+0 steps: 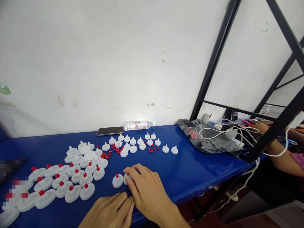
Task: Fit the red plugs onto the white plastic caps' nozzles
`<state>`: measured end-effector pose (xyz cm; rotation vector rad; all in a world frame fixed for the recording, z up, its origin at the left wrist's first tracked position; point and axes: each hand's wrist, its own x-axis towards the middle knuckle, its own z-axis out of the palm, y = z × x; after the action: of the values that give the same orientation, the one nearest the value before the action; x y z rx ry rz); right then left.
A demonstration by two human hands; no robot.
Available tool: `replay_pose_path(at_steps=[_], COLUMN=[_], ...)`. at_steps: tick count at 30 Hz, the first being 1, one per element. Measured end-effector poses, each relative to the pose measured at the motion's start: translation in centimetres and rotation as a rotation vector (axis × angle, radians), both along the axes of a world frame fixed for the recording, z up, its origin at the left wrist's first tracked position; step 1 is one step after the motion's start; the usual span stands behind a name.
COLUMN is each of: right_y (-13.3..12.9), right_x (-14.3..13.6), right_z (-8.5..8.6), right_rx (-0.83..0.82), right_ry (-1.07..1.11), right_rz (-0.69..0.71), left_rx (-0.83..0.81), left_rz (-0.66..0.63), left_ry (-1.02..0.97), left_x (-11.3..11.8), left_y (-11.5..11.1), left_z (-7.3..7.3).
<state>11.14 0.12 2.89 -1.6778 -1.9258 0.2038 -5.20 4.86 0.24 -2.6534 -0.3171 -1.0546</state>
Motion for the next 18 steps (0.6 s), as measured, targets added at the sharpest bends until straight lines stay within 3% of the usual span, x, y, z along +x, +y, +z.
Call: replay_pose_path(at_steps=[6, 12, 18], right_y=[-0.2, -0.6, 0.8], right_x=[-0.1, -0.1, -0.8], right_z=[0.8, 0.5, 0.9], right_rx=[-0.055, -0.101, -0.099], right_ry=[-0.041, -0.083, -0.165], right_rz=[0.081, 0.093, 0.164], left_rx=[-0.01, -0.018, -0.035], left_rz=[-0.018, -0.033, -0.031], left_ry=[-0.033, -0.061, -0.072], left_x=[0.1, 0.2, 0.1], left_y=[-0.1, -0.2, -0.3], left_z=[-0.1, -0.2, 0.2])
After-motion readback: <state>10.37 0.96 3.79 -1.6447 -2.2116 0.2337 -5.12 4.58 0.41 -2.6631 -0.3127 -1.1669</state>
